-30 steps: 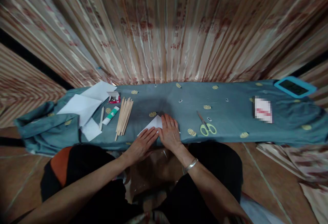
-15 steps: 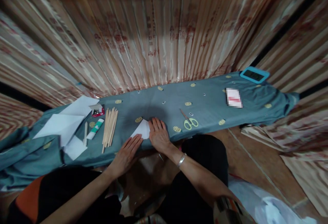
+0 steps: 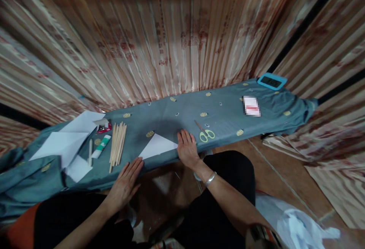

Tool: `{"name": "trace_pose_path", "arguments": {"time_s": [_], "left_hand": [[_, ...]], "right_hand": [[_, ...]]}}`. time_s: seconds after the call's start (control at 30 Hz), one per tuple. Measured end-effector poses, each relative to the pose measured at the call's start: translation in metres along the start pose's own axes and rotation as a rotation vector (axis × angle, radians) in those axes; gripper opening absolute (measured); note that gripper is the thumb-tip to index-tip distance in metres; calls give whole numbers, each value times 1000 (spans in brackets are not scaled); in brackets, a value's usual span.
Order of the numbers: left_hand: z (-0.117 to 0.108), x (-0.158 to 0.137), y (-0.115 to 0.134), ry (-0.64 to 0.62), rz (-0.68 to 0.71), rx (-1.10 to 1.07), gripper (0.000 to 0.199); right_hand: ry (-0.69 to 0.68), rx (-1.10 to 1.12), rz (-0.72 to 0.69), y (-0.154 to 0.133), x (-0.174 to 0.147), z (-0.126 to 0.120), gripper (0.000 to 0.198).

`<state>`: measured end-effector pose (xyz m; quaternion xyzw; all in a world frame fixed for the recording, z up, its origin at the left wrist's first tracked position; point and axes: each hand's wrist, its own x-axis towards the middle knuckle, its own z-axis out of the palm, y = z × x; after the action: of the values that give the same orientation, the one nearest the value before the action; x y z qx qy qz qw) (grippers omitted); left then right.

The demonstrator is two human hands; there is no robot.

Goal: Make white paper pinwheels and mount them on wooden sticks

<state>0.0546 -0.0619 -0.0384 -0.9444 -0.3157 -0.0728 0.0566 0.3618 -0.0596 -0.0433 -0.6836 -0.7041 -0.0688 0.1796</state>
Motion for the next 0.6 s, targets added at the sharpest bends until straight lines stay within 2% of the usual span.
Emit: {"name": "trace_pose_path", "arguments": {"time_s": [0.1, 0.3, 0.4, 0.5, 0.6], "left_hand": [[-2, 1, 5, -9, -28, -16, 79], [-6, 2, 12, -51, -76, -45, 76], [-8, 2, 12, -81, -84, -53, 75], [-9, 1, 12, -93, -79, -60, 75], [-10, 1, 11, -86, -74, -52, 73]], "right_hand": [[12, 20, -24, -13, 7, -1, 48], [-51, 113, -209, -70, 21, 2, 50], [-65, 145, -257, -86, 23, 8, 47], [-79, 140, -223, -78, 20, 12, 45], [-71, 91, -136, -51, 14, 10, 44]]}}
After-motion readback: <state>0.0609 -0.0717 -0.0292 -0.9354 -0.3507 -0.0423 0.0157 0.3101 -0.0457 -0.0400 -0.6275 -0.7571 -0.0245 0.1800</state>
